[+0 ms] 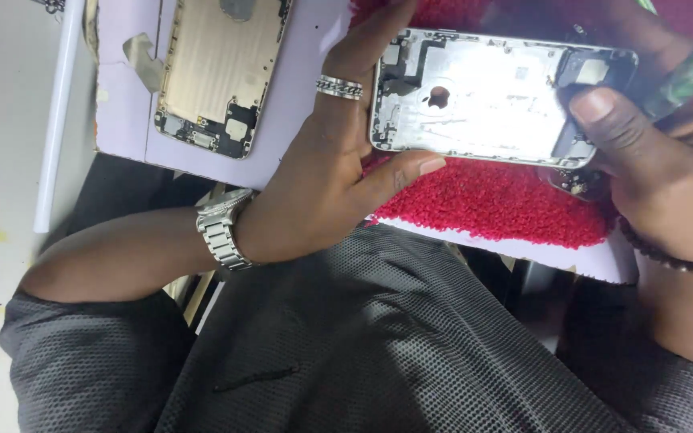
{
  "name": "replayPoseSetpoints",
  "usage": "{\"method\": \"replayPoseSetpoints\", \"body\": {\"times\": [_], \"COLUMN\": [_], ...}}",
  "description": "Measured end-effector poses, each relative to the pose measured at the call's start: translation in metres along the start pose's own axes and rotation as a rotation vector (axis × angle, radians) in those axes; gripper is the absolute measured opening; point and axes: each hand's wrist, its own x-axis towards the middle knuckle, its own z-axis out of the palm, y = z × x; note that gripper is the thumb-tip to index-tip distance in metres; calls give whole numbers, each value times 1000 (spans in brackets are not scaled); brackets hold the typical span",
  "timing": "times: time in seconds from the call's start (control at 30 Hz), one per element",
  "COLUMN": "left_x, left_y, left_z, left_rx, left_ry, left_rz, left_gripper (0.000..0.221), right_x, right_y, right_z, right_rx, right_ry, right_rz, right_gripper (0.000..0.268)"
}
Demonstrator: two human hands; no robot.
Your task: Removing internal screws and extracting the motherboard from a mobile phone chassis using a precision screwdriver.
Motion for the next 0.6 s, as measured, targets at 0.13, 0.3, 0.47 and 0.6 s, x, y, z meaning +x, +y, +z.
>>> {"method": "replayPoseSetpoints", "body": {"times": [0.13, 0.3, 0.47, 0.6], "left_x": [-2, -3, -2, -3], "left_y": [-5, -6, -3, -4], "left_z": [2, 3, 4, 11], "left_rx": [-90, -122, -128, -375], "left_ry": [28, 46, 68, 77], "left_rz": [57, 49, 65, 102], "left_gripper": [88, 86, 73, 60], "right_x": [-3, -9, -17, -30], "right_y": [21, 36, 57, 89], "right_z": [-4, -9, -11, -20], "right_rx": [33, 12, -40, -406], "right_ry": [15, 51, 93, 145], "right_rz": [-40, 23, -12, -436], "right_gripper": [60, 42, 39, 26]}}
